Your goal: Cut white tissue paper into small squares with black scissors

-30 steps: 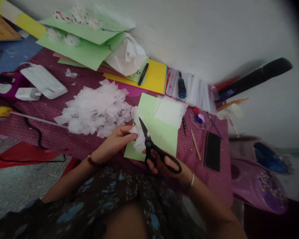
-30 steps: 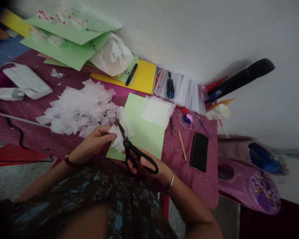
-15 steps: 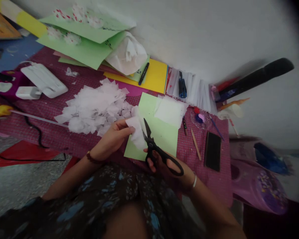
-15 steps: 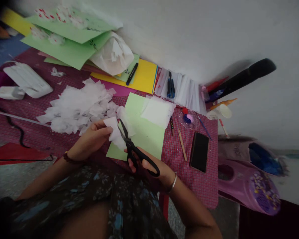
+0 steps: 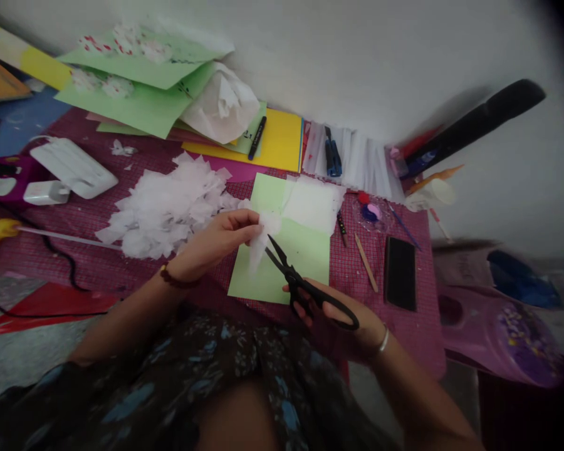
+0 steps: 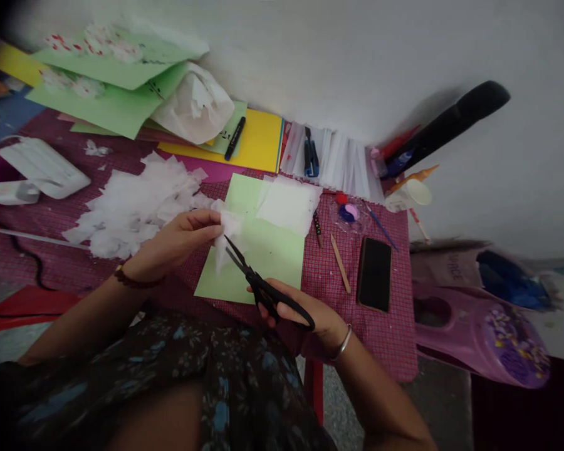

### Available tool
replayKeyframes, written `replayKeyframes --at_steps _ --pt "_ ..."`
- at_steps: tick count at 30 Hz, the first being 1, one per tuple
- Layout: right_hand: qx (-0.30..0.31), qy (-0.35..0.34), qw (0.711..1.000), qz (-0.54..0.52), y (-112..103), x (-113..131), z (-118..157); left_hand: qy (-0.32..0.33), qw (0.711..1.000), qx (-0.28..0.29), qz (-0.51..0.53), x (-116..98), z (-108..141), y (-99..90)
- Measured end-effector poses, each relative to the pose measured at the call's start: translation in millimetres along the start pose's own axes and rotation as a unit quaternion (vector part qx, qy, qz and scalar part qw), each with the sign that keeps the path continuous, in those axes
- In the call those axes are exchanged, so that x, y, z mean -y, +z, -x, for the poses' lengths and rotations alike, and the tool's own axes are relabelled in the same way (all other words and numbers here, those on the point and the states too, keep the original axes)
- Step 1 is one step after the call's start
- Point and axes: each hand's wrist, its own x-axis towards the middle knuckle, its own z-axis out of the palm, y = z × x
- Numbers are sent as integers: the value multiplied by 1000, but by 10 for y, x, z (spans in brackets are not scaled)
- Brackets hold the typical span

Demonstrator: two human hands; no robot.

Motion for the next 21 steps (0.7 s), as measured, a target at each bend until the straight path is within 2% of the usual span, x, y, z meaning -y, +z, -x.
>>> replayKeyframes --at_steps 3,6,9,11,14,16,19,21 --pt "-3 -12 1000 4 -8 -13 2 -15 1000 4 0 -46 26 71" --pt "8 -8 1000 8 -1 -12 -17 -25 996 -26 80 -26 96 107" --pt "3 -6 1000 15 40 2 -47 -23 988 -28 150 28 170 119" --pt "0 -7 1000 25 80 14 -65 -19 990 -23 137 68 213 133" --pt "-5 -12 999 37 106 33 -66 0 998 -54 -20 114 262 160" --pt "-18 -21 999 46 71 47 -30 15 980 -67 -187 118 276 174" --pt "-72 -77 993 50 -47 59 72 4 912 -8 -410 76 262 205" --pt "-115 -118 985 44 -127 50 142 -12 863 32 -504 44 244 249"
